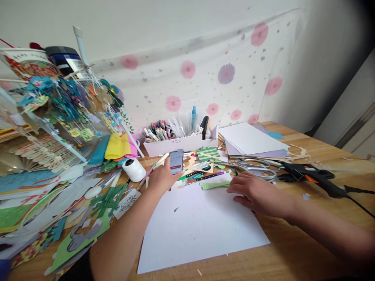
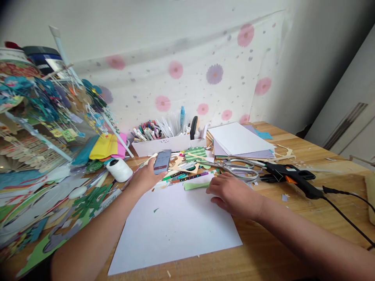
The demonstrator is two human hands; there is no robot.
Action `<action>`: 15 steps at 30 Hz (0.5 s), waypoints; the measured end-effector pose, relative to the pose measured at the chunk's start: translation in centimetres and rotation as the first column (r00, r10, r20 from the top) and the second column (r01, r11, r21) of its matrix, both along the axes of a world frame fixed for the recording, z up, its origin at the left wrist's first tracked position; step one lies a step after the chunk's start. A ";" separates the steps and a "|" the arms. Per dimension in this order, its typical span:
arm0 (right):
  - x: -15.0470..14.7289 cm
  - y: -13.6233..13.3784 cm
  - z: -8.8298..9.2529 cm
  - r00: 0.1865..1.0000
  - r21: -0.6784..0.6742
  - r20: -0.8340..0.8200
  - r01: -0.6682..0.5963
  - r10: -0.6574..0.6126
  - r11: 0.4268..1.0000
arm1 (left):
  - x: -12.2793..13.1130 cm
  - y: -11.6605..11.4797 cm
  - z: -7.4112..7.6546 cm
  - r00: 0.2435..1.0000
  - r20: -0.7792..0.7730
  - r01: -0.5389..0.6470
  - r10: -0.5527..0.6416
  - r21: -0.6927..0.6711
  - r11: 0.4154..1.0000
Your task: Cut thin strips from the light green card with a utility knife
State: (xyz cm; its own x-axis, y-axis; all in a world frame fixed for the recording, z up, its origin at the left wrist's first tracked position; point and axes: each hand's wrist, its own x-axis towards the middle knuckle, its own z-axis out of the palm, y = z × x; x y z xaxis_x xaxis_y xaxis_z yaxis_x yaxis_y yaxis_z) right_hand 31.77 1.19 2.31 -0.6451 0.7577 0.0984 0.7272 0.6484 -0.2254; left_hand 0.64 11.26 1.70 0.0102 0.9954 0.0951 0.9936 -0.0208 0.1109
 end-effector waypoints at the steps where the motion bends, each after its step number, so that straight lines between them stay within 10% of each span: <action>1: 0.0 0.0 0.0 1.000 0.004 -0.001 -0.002 0.002 1.000 | 0.4 0.5 0.2 1.000 -0.016 -0.011 0.011 -0.017 1.000; 15: -0.3 -0.3 0.4 1.000 0.003 0.004 -0.021 0.021 1.000 | 2.1 1.7 1.2 0.995 -0.069 -0.083 0.077 -0.091 0.992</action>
State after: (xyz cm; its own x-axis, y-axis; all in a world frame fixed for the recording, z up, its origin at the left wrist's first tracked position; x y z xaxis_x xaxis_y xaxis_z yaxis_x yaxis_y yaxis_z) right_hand 31.51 0.89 2.72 -0.6615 0.7435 0.0980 0.7140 0.6643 -0.2210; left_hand 2.70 12.95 2.95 -0.0668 0.9978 0.0033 0.9968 0.0666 0.0436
